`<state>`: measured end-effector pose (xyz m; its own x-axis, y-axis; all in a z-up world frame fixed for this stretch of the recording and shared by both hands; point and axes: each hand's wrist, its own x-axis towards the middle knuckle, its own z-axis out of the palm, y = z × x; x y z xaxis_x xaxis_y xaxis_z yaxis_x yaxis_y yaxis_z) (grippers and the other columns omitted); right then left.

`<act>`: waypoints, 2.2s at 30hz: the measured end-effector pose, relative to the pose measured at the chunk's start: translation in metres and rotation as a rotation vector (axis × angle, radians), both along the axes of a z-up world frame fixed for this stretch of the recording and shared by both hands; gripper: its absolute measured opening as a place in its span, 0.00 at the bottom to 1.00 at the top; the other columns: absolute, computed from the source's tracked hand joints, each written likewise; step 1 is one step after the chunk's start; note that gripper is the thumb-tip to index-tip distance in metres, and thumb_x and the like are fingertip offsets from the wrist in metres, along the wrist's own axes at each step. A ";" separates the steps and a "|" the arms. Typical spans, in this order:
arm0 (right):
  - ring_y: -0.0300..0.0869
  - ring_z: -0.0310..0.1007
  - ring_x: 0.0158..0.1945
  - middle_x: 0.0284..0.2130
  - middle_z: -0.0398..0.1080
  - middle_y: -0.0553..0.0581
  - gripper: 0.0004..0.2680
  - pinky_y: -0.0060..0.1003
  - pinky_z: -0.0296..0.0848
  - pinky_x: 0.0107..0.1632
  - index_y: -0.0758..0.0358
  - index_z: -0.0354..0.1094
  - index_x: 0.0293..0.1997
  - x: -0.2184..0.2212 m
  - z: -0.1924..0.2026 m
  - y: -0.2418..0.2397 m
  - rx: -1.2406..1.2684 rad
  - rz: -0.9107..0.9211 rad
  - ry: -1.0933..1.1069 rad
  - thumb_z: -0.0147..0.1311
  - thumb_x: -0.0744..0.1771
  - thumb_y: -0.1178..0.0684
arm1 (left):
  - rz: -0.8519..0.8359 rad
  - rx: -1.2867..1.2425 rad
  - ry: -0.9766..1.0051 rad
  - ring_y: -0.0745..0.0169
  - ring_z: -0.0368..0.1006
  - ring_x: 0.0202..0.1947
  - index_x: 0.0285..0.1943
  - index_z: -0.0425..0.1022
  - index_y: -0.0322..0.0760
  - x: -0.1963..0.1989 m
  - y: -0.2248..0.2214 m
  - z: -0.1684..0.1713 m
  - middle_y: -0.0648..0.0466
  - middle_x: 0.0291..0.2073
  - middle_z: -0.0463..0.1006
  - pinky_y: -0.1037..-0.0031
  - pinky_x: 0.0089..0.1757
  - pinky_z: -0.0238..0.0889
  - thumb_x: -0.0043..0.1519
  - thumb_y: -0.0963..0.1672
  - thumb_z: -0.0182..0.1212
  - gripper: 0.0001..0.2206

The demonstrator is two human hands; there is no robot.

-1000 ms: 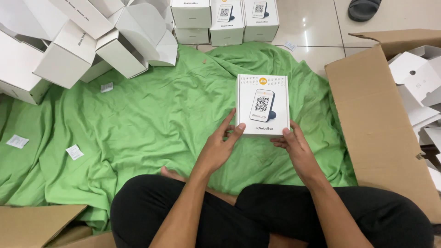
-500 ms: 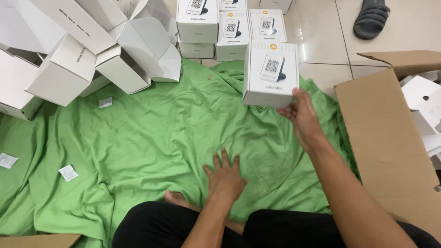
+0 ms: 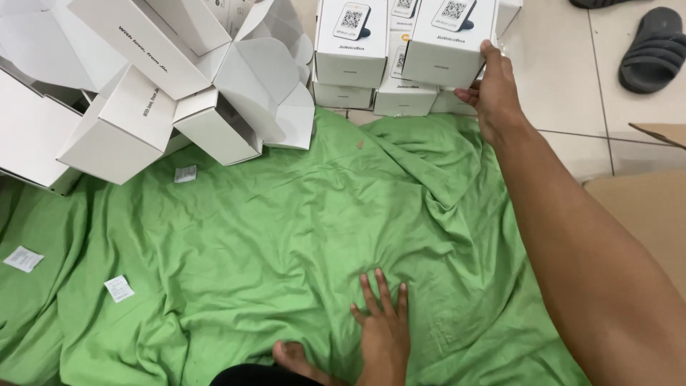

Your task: The person packs electronic devices (JioVoiceBox) into their original boxes along with manuals and cardboard inserts.

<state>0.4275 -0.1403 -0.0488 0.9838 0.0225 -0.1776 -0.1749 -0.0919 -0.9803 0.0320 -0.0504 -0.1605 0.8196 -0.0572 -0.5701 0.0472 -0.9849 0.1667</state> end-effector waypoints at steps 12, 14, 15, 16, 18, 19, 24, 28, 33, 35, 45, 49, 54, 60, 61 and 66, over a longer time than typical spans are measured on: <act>0.40 0.66 0.41 0.45 0.69 0.59 0.23 0.34 0.74 0.47 0.64 0.60 0.63 0.140 -0.027 0.058 -0.113 -0.019 -0.076 0.39 0.71 0.33 | 0.371 0.239 -1.040 0.34 0.63 0.64 0.67 0.65 0.49 -0.008 -0.050 -0.167 0.49 0.67 0.67 0.27 0.46 0.57 0.65 0.54 0.53 0.22; 0.41 0.66 0.41 0.44 0.70 0.60 0.24 0.35 0.74 0.48 0.64 0.62 0.63 0.142 -0.031 0.057 -0.162 -0.029 -0.071 0.38 0.71 0.32 | 0.395 0.202 -0.988 0.36 0.69 0.59 0.65 0.66 0.49 -0.013 -0.051 -0.168 0.51 0.62 0.73 0.27 0.44 0.59 0.63 0.55 0.54 0.23; 0.42 0.66 0.46 0.47 0.69 0.60 0.24 0.37 0.71 0.51 0.63 0.62 0.64 0.141 -0.033 0.056 -0.221 -0.040 -0.096 0.38 0.71 0.32 | 0.341 0.226 -1.036 0.35 0.67 0.61 0.65 0.63 0.55 -0.014 -0.047 -0.160 0.49 0.63 0.72 0.27 0.45 0.58 0.65 0.54 0.54 0.21; 0.43 0.66 0.52 0.50 0.69 0.60 0.24 0.39 0.69 0.54 0.62 0.62 0.65 0.142 -0.032 0.056 -0.280 -0.049 -0.126 0.37 0.71 0.32 | 0.290 0.251 -1.089 0.35 0.65 0.63 0.66 0.61 0.60 -0.012 -0.044 -0.152 0.47 0.65 0.70 0.28 0.46 0.57 0.66 0.53 0.54 0.19; 0.45 0.64 0.57 0.55 0.67 0.59 0.24 0.41 0.66 0.58 0.62 0.60 0.66 0.137 -0.038 0.048 -0.314 -0.060 -0.160 0.37 0.71 0.33 | 0.266 0.262 -1.094 0.33 0.64 0.64 0.68 0.60 0.60 -0.007 -0.038 -0.136 0.45 0.66 0.68 0.28 0.46 0.57 0.66 0.53 0.53 0.20; 0.46 0.63 0.63 0.61 0.65 0.58 0.24 0.43 0.63 0.61 0.62 0.57 0.68 0.133 -0.040 0.043 -0.352 -0.072 -0.195 0.38 0.72 0.33 | 0.241 0.270 -1.101 0.31 0.63 0.64 0.70 0.59 0.60 -0.006 -0.035 -0.128 0.43 0.67 0.66 0.27 0.46 0.57 0.67 0.52 0.52 0.21; 0.47 0.65 0.63 0.60 0.66 0.61 0.21 0.41 0.64 0.62 0.65 0.57 0.67 0.054 -0.014 0.012 -0.370 -0.002 -0.321 0.43 0.73 0.38 | 0.044 0.117 -0.421 0.13 0.41 0.69 0.76 0.50 0.56 -0.003 -0.026 -0.088 0.31 0.74 0.43 0.17 0.45 0.55 0.67 0.47 0.50 0.26; 0.43 0.71 0.57 0.54 0.72 0.60 0.14 0.37 0.69 0.56 0.65 0.63 0.62 -0.035 0.010 -0.006 -0.468 0.192 -0.436 0.48 0.74 0.45 | 0.001 -0.078 0.120 0.08 0.22 0.72 0.84 0.38 0.49 0.015 -0.010 -0.016 0.27 0.77 0.23 0.19 0.55 0.50 0.72 0.46 0.46 0.31; 0.45 0.73 0.55 0.53 0.73 0.57 0.15 0.41 0.71 0.52 0.63 0.64 0.61 -0.172 0.003 -0.005 -0.523 0.382 -0.338 0.51 0.70 0.47 | -0.045 -0.026 0.146 0.11 0.25 0.74 0.83 0.35 0.49 0.019 0.001 0.018 0.29 0.78 0.24 0.28 0.58 0.53 0.71 0.46 0.48 0.33; 0.46 0.74 0.55 0.54 0.73 0.57 0.16 0.42 0.72 0.52 0.62 0.64 0.61 -0.223 -0.003 -0.004 -0.538 0.443 -0.280 0.52 0.69 0.46 | -0.117 -0.023 0.262 0.12 0.25 0.75 0.84 0.32 0.47 0.023 0.006 0.032 0.29 0.78 0.23 0.32 0.59 0.55 0.71 0.47 0.49 0.35; 0.46 0.74 0.54 0.52 0.71 0.59 0.15 0.42 0.74 0.50 0.60 0.65 0.62 -0.401 -0.040 -0.011 -0.489 0.413 -0.186 0.52 0.68 0.50 | 0.036 -0.067 -0.089 0.31 0.40 0.76 0.82 0.43 0.49 0.001 0.020 0.014 0.42 0.80 0.35 0.48 0.57 0.62 0.67 0.45 0.55 0.34; 0.46 0.75 0.50 0.51 0.72 0.58 0.14 0.40 0.74 0.50 0.56 0.66 0.63 -0.424 -0.044 -0.018 -0.455 0.349 -0.169 0.48 0.69 0.51 | 0.172 -0.089 -0.141 0.45 0.60 0.69 0.79 0.54 0.43 0.001 0.057 0.058 0.44 0.77 0.53 0.58 0.58 0.61 0.60 0.53 0.67 0.39; 0.48 0.75 0.46 0.48 0.74 0.58 0.15 0.40 0.74 0.47 0.55 0.67 0.64 -0.435 -0.046 -0.015 -0.460 0.317 -0.064 0.49 0.69 0.51 | 0.299 -0.033 -0.417 0.46 0.62 0.64 0.78 0.51 0.48 0.022 0.175 0.131 0.48 0.75 0.55 0.53 0.52 0.64 0.57 0.56 0.67 0.41; 0.46 0.74 0.48 0.48 0.73 0.58 0.15 0.39 0.73 0.48 0.58 0.65 0.63 -0.434 -0.054 -0.013 -0.463 0.331 -0.170 0.50 0.69 0.51 | 0.418 0.248 -0.943 0.44 0.56 0.69 0.80 0.47 0.40 0.048 0.323 0.166 0.42 0.73 0.56 0.55 0.58 0.59 0.52 0.54 0.73 0.49; 0.46 0.74 0.48 0.48 0.73 0.58 0.15 0.39 0.73 0.48 0.58 0.65 0.63 -0.432 -0.055 -0.013 -0.462 0.320 -0.166 0.50 0.69 0.51 | 0.458 0.274 -0.991 0.43 0.54 0.70 0.80 0.46 0.38 0.052 0.341 0.168 0.42 0.73 0.56 0.55 0.60 0.56 0.49 0.53 0.74 0.51; 0.45 0.75 0.48 0.49 0.74 0.57 0.15 0.39 0.73 0.49 0.59 0.64 0.63 -0.430 -0.051 -0.011 -0.469 0.288 -0.104 0.49 0.69 0.51 | 0.660 0.034 -1.098 0.37 0.51 0.70 0.75 0.56 0.33 0.090 0.403 0.127 0.39 0.70 0.59 0.49 0.62 0.48 0.60 0.56 0.70 0.41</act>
<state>-0.0022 -0.1508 -0.1002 0.9625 0.2350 -0.1359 0.0170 -0.5517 -0.8339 0.1223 0.3528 -0.0333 0.7259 0.5395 0.4266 0.3806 -0.8317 0.4041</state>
